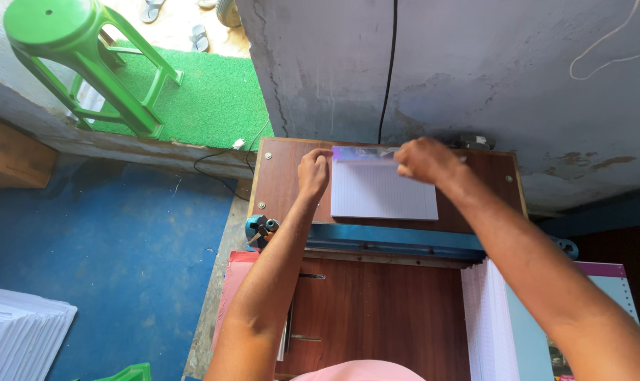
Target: The person operates a manual binding machine to stitch a stack of lined paper with a cover. They repeatedly place sheets into the machine, pull the binding arm to stitch the spine, and stack the finished notebooks.
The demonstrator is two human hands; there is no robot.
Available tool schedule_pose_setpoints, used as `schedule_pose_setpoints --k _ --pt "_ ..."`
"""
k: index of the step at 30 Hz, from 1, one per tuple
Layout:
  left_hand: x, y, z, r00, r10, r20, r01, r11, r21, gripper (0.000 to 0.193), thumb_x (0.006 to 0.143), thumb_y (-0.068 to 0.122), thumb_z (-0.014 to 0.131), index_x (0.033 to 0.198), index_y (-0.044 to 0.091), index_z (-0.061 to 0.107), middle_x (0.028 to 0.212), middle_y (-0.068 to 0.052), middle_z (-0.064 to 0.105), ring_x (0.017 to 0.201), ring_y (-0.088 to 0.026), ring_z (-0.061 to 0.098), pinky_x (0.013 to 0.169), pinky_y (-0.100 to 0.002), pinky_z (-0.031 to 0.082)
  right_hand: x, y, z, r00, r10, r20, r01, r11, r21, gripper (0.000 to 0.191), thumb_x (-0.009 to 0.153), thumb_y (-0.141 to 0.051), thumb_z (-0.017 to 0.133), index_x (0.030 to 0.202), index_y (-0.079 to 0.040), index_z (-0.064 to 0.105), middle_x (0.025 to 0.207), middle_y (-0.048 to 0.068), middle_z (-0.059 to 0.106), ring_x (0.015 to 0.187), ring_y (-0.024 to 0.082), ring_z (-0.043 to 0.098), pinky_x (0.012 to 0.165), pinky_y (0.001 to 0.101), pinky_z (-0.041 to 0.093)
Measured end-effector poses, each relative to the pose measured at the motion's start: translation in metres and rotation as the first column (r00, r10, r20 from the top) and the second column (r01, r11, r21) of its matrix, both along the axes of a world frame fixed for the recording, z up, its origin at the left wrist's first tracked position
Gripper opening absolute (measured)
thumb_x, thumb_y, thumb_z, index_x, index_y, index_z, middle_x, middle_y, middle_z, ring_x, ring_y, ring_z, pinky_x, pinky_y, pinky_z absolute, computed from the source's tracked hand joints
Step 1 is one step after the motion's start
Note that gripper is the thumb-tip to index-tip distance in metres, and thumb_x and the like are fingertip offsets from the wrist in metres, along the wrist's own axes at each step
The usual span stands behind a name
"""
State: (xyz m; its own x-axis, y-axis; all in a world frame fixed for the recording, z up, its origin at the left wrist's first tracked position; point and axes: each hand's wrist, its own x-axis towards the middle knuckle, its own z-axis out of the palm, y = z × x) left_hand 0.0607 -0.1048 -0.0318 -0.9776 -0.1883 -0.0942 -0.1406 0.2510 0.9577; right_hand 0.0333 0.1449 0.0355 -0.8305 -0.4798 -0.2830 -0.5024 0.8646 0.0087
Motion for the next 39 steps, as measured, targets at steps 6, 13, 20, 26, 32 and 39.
schedule_pose_setpoints --k 6,13,20,26,32,39 --pt "0.011 0.010 0.016 0.949 -0.180 -0.259 0.164 0.983 -0.080 0.054 0.084 0.007 0.067 0.138 0.008 0.061 0.135 -0.018 0.065 0.129 -0.031 0.059 0.106 -0.041 0.047 -0.012 0.018 0.047 0.949 0.122 -0.290 -0.151 0.985 -0.081 0.012 0.087 -0.019 0.070 0.083 -0.009 0.074 0.088 0.009 0.075 0.082 0.027 0.073 0.081 0.0419 0.061" --pt "0.028 0.027 0.029 0.958 -0.193 -0.211 0.213 0.974 0.074 0.023 0.103 0.023 0.071 0.118 0.006 0.074 0.092 -0.013 0.076 0.082 -0.018 0.061 0.075 -0.033 0.053 0.014 0.018 0.098 0.941 0.048 -0.334 -0.082 0.993 -0.089 0.013 0.087 -0.022 0.071 0.089 -0.010 0.077 0.092 0.006 0.077 0.083 0.026 0.073 0.081 0.0422 0.061" --pt "0.088 0.018 0.084 0.924 -0.175 -0.341 0.230 0.964 0.130 0.021 0.098 0.019 0.069 0.115 0.007 0.075 0.078 -0.001 0.071 0.071 -0.006 0.058 0.066 -0.025 0.051 0.082 0.008 0.156 0.889 -0.050 -0.455 -0.060 0.973 -0.224 0.021 0.086 -0.027 0.071 0.100 -0.014 0.080 0.102 0.005 0.078 0.089 0.026 0.074 0.082 0.0421 0.060" --pt "0.155 -0.008 0.109 0.876 -0.166 -0.453 0.259 0.954 0.152 0.018 0.098 0.014 0.071 0.112 0.004 0.074 0.075 0.002 0.066 0.071 -0.003 0.054 0.063 -0.022 0.048 0.167 -0.013 0.190 0.898 -0.137 -0.417 -0.029 0.930 -0.368 0.023 0.087 -0.021 0.069 0.106 -0.012 0.078 0.105 0.007 0.076 0.091 0.028 0.073 0.083 0.0432 0.059" --pt "0.216 -0.035 0.105 0.889 -0.185 -0.418 0.261 0.956 0.133 0.016 0.097 0.013 0.073 0.109 0.003 0.075 0.070 0.005 0.060 0.066 -0.002 0.050 0.058 -0.022 0.044 0.253 -0.002 0.205 0.796 -0.183 -0.577 -0.103 0.899 -0.427 0.027 0.081 -0.014 0.075 0.108 -0.011 0.078 0.105 0.009 0.076 0.095 0.030 0.071 0.093 0.0444 0.057" --pt "0.273 -0.048 0.060 0.909 -0.204 -0.364 0.261 0.958 0.116 0.013 0.095 0.008 0.074 0.107 0.004 0.075 0.069 0.007 0.056 0.063 -0.003 0.045 0.054 -0.021 0.038 0.332 0.014 0.159 0.837 -0.504 -0.213 0.199 0.643 -0.740 0.019 0.084 -0.004 0.075 0.103 -0.007 0.075 0.098 0.010 0.075 0.089 0.023 0.073 0.079 0.0384 0.057"
